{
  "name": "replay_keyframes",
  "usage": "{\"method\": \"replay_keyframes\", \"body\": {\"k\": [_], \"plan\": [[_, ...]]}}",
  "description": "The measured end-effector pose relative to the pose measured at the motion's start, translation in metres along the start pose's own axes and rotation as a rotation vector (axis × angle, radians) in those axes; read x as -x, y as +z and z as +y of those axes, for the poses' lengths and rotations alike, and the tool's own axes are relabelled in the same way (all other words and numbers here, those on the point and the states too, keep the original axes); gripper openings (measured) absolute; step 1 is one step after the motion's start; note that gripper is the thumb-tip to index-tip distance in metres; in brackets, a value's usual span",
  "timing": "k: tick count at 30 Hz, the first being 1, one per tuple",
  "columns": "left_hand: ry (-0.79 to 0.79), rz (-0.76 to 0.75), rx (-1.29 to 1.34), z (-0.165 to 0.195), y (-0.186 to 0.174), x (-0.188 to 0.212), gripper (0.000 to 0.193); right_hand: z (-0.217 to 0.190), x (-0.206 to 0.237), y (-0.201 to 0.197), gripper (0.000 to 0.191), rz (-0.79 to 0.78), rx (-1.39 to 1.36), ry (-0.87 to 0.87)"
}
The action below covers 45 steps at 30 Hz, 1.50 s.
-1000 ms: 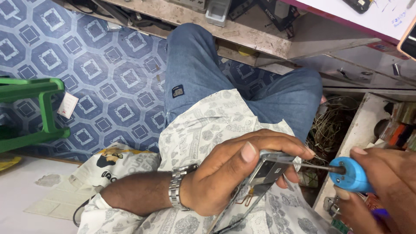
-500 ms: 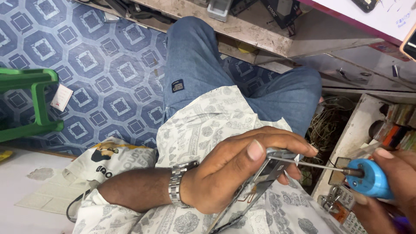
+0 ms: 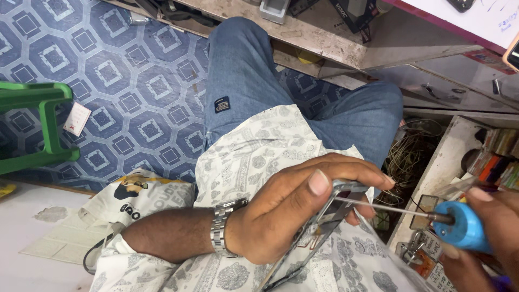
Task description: The person sits on the floor and uses a blue-handled screwdriver to unscrew the back cover of a smartphone resting on their lap. They work the screwdriver around the frame edges, lift the back panel away to expose the internal components, and continue handling the opened phone.
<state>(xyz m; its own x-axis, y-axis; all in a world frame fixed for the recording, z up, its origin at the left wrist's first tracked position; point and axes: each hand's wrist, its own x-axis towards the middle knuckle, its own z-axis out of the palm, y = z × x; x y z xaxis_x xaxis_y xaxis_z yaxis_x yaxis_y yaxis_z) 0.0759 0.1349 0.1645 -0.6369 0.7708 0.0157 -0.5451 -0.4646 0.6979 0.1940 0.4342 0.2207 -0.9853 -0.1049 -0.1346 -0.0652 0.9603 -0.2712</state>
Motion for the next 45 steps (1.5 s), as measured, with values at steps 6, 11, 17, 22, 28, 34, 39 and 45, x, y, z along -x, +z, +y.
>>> {"method": "replay_keyframes", "body": {"k": [6, 11, 17, 22, 28, 34, 39, 45], "plan": [[0.024, 0.009, -0.06, -0.001, 0.0, -0.001, 0.063, 0.003, 0.002, 0.0, 0.072, -0.005, 0.006, 0.004], [0.021, 0.013, -0.078, -0.004, -0.001, -0.002, 0.063, 0.005, 0.005, 0.002, 0.073, -0.013, 0.003, 0.012], [0.031, 0.026, -0.023, -0.006, -0.001, -0.002, 0.061, 0.01, 0.005, 0.004, 0.076, -0.038, 0.05, -0.02], [-0.002, 0.031, -0.025, -0.003, -0.003, -0.001, 0.061, 0.007, 0.006, 0.005, 0.075, -0.077, 0.022, 0.024], [0.003, 0.029, -0.028, -0.002, -0.001, -0.003, 0.061, -0.003, 0.006, 0.004, 0.073, -0.021, -0.019, 0.062], [-0.002, 0.051, -0.031, 0.001, -0.001, -0.004, 0.062, -0.007, 0.0, 0.002, 0.074, -0.002, 0.001, -0.018], [-0.015, 0.056, -0.054, 0.001, -0.002, -0.004, 0.062, -0.012, -0.003, 0.0, 0.075, 0.003, 0.004, -0.048], [0.012, 0.056, -0.031, -0.003, -0.002, -0.002, 0.059, -0.014, -0.002, 0.001, 0.077, 0.013, -0.002, -0.059]]}}
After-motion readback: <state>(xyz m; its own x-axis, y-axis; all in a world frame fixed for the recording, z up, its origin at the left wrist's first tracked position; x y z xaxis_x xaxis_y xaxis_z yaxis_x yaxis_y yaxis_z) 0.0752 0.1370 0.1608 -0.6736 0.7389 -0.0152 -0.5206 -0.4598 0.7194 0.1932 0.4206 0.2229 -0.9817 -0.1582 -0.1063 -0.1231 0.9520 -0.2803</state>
